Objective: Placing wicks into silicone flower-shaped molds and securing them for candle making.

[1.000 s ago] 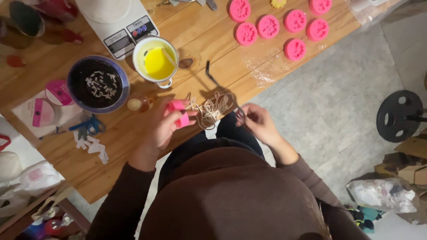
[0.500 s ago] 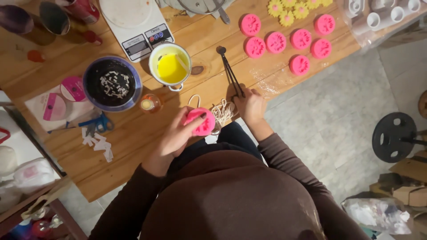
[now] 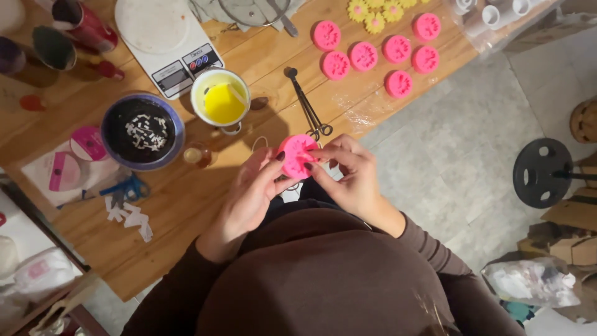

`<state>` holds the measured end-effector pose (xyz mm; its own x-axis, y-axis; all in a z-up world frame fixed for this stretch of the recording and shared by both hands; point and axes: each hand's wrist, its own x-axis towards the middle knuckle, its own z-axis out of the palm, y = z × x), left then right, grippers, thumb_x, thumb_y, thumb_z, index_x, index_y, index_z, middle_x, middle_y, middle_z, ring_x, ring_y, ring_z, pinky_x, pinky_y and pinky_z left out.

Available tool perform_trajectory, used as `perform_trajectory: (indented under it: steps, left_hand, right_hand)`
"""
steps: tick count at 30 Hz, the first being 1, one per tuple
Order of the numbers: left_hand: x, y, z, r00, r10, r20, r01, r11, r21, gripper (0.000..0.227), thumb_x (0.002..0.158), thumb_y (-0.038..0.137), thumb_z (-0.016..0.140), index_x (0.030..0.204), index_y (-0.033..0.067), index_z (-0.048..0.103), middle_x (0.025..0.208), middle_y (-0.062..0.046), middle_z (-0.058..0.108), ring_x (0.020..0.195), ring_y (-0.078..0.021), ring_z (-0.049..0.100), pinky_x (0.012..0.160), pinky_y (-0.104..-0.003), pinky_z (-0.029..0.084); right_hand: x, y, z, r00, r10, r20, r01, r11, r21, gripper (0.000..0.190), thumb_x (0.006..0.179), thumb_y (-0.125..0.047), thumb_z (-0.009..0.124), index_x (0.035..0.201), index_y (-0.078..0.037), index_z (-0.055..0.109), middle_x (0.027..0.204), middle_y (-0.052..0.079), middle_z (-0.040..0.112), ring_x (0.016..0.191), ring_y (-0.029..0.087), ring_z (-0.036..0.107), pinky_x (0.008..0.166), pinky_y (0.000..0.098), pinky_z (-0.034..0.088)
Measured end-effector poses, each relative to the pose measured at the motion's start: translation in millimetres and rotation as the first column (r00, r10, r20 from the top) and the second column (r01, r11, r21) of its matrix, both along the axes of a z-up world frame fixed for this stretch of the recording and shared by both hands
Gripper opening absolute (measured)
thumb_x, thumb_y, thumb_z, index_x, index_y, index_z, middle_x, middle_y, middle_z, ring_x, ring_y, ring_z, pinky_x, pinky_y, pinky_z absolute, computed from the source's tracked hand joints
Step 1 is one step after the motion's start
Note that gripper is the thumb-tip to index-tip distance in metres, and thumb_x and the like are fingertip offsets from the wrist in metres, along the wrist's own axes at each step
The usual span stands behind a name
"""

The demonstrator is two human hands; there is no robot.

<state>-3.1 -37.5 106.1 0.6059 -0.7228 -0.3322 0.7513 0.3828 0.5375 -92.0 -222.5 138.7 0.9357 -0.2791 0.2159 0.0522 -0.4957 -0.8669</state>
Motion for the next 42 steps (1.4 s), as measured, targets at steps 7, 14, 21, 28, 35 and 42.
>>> perform_trajectory:
  steps: [7, 14, 21, 28, 35, 42]
  left_hand:
    - [-11, -5, -7, 0.992, 0.087, 0.086, -0.085, 0.996, -0.03, 0.018, 0.106, 0.006, 0.05, 0.119, -0.0023, 0.06, 0.118, -0.014, 0.067, 0.113, -0.0244, 0.07, 0.104, -0.048, 0.059]
    - [-21, -12, 6, 0.86, 0.103, 0.5, -0.188, 0.975, 0.122, 0.023, 0.1, -0.008, 0.063, 0.123, -0.0073, 0.064, 0.121, -0.014, 0.067, 0.106, -0.0196, 0.071, 0.095, -0.034, 0.06]
    - [-28, -18, 8, 0.701, 0.21, 0.682, -0.39, 0.913, 0.12, 0.019, 0.1, -0.011, 0.065, 0.119, -0.0061, 0.066, 0.122, -0.014, 0.069, 0.103, -0.0191, 0.073, 0.089, -0.031, 0.063]
    - [-30, -24, 11, 0.606, 0.145, 0.782, -0.472, 0.857, 0.207, 0.018, 0.098, -0.01, 0.065, 0.115, -0.0056, 0.065, 0.121, -0.014, 0.07, 0.097, -0.0183, 0.074, 0.085, -0.029, 0.063]
    - [-30, -26, 16, 0.627, 0.149, 0.764, -0.461, 0.862, 0.21, 0.018, 0.1, -0.011, 0.061, 0.117, -0.0053, 0.063, 0.123, -0.013, 0.068, 0.1, -0.0166, 0.073, 0.084, -0.028, 0.062]
    - [-28, -28, 30, 0.656, 0.035, 0.754, -0.398, 0.865, 0.305, 0.016, 0.101, -0.007, 0.059, 0.116, -0.0037, 0.062, 0.118, -0.009, 0.067, 0.089, -0.0119, 0.072, 0.075, -0.023, 0.059]
  right_hand:
    - [-7, -6, -4, 1.0, 0.015, 0.003, -0.015, 0.939, 0.344, 0.033, 0.086, 0.006, 0.081, 0.118, 0.0, 0.073, 0.117, 0.006, 0.056, 0.103, 0.013, 0.06, 0.082, 0.0269, 0.061]
    - [-11, -7, 4, 0.995, 0.096, 0.025, -0.093, 0.821, 0.564, 0.032, 0.09, 0.009, 0.076, 0.121, 0.002, 0.072, 0.123, 0.008, 0.057, 0.102, 0.015, 0.064, 0.091, 0.0302, 0.058]
    - [-11, 3, 1, 0.998, 0.0, 0.06, -0.033, 0.84, 0.542, 0.03, 0.089, 0.009, 0.075, 0.118, 0.002, 0.074, 0.119, 0.008, 0.06, 0.099, 0.016, 0.066, 0.091, 0.0303, 0.057]
    - [-9, 12, -4, 0.992, -0.107, 0.071, 0.065, 0.895, 0.441, 0.026, 0.089, 0.007, 0.079, 0.113, 0.0, 0.077, 0.114, 0.009, 0.066, 0.107, 0.018, 0.064, 0.096, 0.0314, 0.055]
    - [-7, 14, -1, 0.977, -0.139, 0.163, 0.076, 0.936, 0.345, 0.023, 0.087, 0.006, 0.08, 0.109, -0.002, 0.077, 0.115, 0.008, 0.066, 0.113, 0.02, 0.065, 0.103, 0.0336, 0.055]
    - [-8, 17, -3, 0.971, -0.184, 0.155, 0.128, 0.942, 0.311, 0.019, 0.087, 0.005, 0.079, 0.104, -0.001, 0.077, 0.113, 0.008, 0.065, 0.111, 0.02, 0.064, 0.101, 0.0339, 0.053]
